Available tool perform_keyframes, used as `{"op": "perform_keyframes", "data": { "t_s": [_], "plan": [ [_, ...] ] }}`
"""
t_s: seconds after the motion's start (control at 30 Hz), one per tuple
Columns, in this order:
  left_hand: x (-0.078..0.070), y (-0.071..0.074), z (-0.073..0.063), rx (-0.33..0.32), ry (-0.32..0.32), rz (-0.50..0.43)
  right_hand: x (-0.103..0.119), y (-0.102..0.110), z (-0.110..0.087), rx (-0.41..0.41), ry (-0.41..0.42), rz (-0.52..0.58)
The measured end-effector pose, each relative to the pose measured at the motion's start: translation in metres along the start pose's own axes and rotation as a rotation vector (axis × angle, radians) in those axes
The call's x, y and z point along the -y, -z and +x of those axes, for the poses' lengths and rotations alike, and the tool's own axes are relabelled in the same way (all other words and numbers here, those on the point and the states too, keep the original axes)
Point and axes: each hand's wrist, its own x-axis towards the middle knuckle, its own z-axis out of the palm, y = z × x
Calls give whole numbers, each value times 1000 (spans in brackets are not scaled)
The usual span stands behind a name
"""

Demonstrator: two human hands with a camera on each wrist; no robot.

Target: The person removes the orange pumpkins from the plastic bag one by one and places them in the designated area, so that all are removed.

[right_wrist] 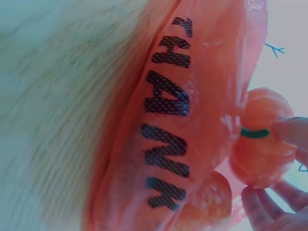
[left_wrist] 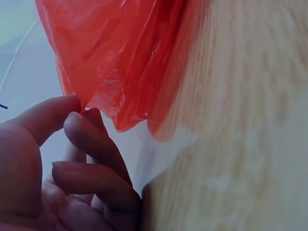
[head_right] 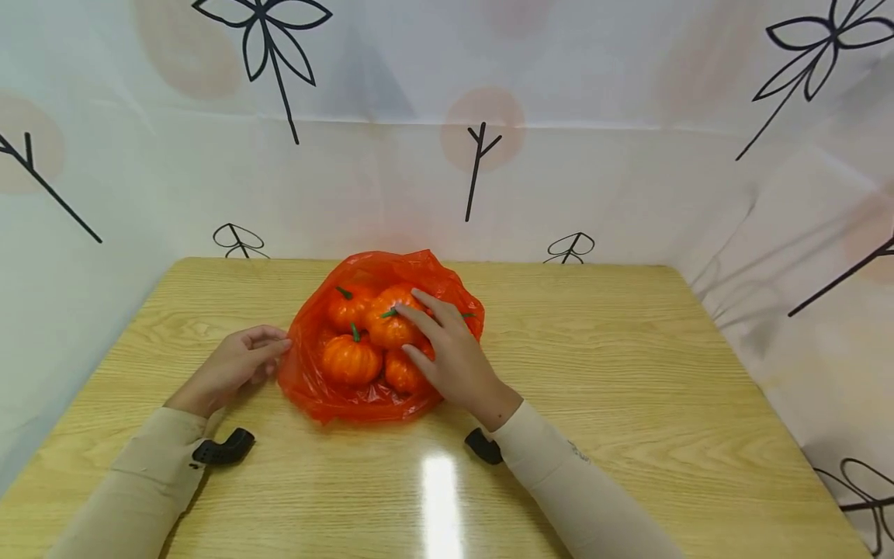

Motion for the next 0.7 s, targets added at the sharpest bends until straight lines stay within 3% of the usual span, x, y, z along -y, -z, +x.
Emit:
{"op": "perform_keyframes", "data": {
  "t_s": [0.7],
  "plan": [
    [4,3,1,10,9,-5,-6,30,-15,-71,-6,7]
  ]
}}
